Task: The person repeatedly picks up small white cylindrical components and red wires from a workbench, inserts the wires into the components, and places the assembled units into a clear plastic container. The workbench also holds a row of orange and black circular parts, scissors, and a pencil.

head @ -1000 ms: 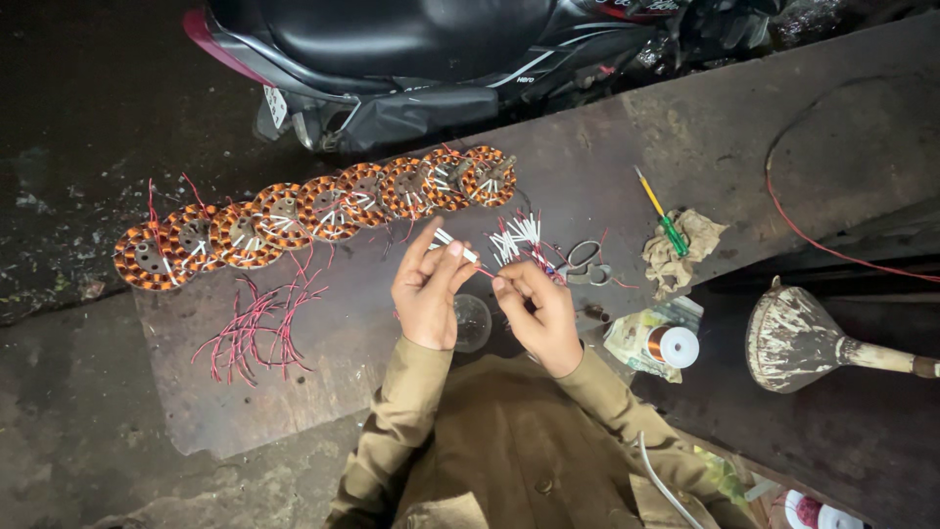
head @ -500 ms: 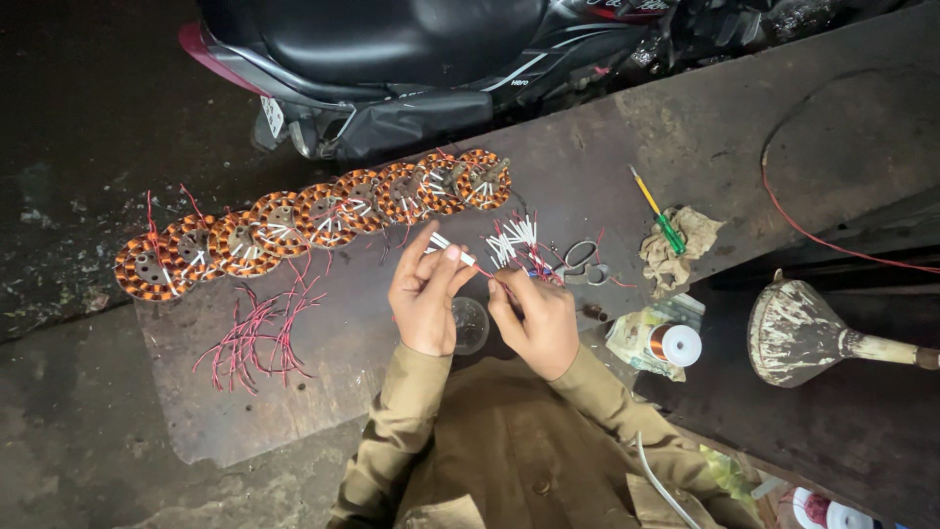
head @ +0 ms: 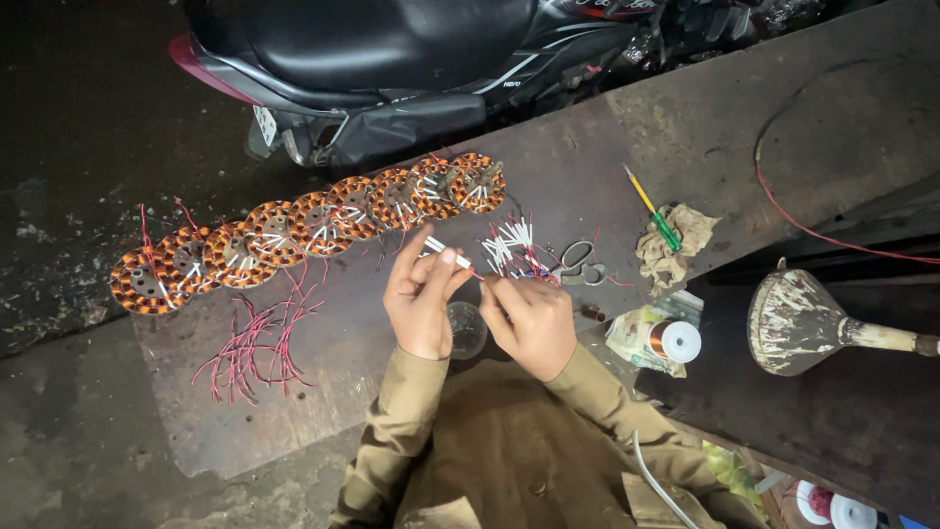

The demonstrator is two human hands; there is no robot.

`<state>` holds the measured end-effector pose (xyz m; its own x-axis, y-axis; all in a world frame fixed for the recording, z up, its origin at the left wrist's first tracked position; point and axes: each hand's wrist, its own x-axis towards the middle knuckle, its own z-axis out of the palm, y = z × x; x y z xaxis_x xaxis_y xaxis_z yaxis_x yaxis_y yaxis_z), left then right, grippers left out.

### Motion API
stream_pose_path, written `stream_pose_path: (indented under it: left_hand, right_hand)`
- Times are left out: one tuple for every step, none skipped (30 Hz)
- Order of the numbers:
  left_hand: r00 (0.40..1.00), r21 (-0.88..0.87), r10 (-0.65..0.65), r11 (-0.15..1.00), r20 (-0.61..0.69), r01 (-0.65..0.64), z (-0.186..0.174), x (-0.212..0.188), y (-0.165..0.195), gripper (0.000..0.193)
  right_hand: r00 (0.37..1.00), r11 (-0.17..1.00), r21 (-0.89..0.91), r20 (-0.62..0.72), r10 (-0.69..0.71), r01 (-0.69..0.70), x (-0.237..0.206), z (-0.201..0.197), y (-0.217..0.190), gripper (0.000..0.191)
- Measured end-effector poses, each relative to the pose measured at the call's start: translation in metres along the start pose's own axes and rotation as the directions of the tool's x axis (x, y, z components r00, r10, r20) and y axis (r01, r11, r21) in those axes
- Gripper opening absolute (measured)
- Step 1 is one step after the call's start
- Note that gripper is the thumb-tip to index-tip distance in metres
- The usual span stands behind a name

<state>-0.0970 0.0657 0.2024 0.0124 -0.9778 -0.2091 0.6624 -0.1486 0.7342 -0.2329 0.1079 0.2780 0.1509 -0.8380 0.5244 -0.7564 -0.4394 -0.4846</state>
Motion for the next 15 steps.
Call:
stream_pose_path:
  left_hand:
    - [1.0, -0.017, -0.002, 1.0, 0.001, 0.002, 0.0, 0.0008, -0.001, 0.051]
    - [1.0, -0.034, -0.005, 0.999, 0.001, 0.005, -0.0001, 0.0019, -0.002, 0.051]
    - [1.0, -0.05, -0.008, 0.999, 0.001, 0.008, -0.0003, 0.0027, -0.003, 0.05]
    - [1.0, -0.063, -0.015, 0.998, -0.004, 0.014, -0.0006, 0.0035, -0.0041, 0.05]
    - [1.0, -0.076, -0.02, 0.997, -0.008, 0.02, -0.0008, 0.0044, -0.0052, 0.05]
    - [1.0, -0.088, -0.026, 0.996, -0.011, 0.024, -0.0009, 0.0051, -0.0063, 0.049]
    - [0.999, -0.087, -0.032, 0.996, -0.018, 0.031, -0.0009, 0.0053, -0.0073, 0.049]
    - [0.999, -0.084, -0.039, 0.996, -0.024, 0.037, -0.0008, 0.0055, -0.0082, 0.049]
    - [0.998, -0.082, -0.048, 0.996, -0.031, 0.045, -0.0007, 0.0054, -0.009, 0.048]
    - [0.999, -0.083, -0.044, 0.996, -0.027, 0.042, -0.0006, 0.0051, -0.0096, 0.049]
    - [0.999, -0.082, -0.038, 0.996, -0.021, 0.036, -0.0006, 0.0049, -0.0099, 0.049]
    - [1.0, -0.08, -0.029, 0.996, -0.013, 0.027, -0.0007, 0.0051, -0.0096, 0.049]
    - [1.0, -0.071, -0.027, 0.997, -0.009, 0.027, -0.0009, 0.0052, -0.0091, 0.05]
    - [1.0, -0.064, -0.028, 0.998, -0.006, 0.027, -0.0012, 0.0055, -0.0083, 0.05]
    - [1.0, -0.055, -0.027, 0.998, -0.001, 0.027, -0.0016, 0.006, -0.0074, 0.051]
  right_hand:
    - [1.0, 1.0, -0.003, -0.003, -0.003, 0.003, 0.0009, 0.0, 0.0003, 0.008]
    - [1.0, 1.0, -0.006, -0.006, -0.006, 0.006, 0.0016, 0.0002, 0.0004, 0.008]
    - [1.0, 1.0, -0.009, -0.008, -0.008, 0.008, 0.002, 0.0001, 0.0005, 0.008]
    - [1.0, 1.0, -0.018, -0.007, -0.011, 0.011, 0.0022, 0.0003, 0.0004, 0.007]
    - [1.0, 1.0, -0.028, -0.007, -0.015, 0.015, 0.0025, 0.0003, 0.0006, 0.007]
    - [1.0, 0.999, -0.038, -0.007, -0.019, 0.019, 0.0027, 0.0005, 0.0009, 0.007]
    - [1.0, 0.999, -0.045, 0.002, -0.018, 0.018, 0.0027, 0.0004, 0.001, 0.007]
    - [1.0, 0.999, -0.052, 0.009, -0.017, 0.017, 0.0026, 0.0004, 0.0013, 0.007]
    - [1.0, 0.998, -0.059, 0.018, -0.014, 0.015, 0.0023, 0.0003, 0.0014, 0.008]
    - [1.0, 0.998, -0.061, 0.025, -0.007, 0.008, 0.0016, -0.0005, 0.0017, 0.009]
    - [1.0, 0.998, -0.061, 0.03, -0.001, 0.003, 0.0012, -0.0007, 0.0022, 0.011]
    - [1.0, 0.998, -0.061, 0.031, 0.003, -0.001, 0.0015, 0.0, 0.0028, 0.014]
    - [1.0, 0.999, -0.042, 0.027, 0.01, -0.009, 0.0008, 0.0003, 0.0033, 0.012]
    - [1.0, 1.0, -0.025, 0.024, 0.018, -0.017, -0.0003, 0.0003, 0.0041, 0.011]
    - [0.999, 1.0, -0.007, 0.02, 0.025, -0.025, -0.0012, 0.001, 0.0051, 0.009]
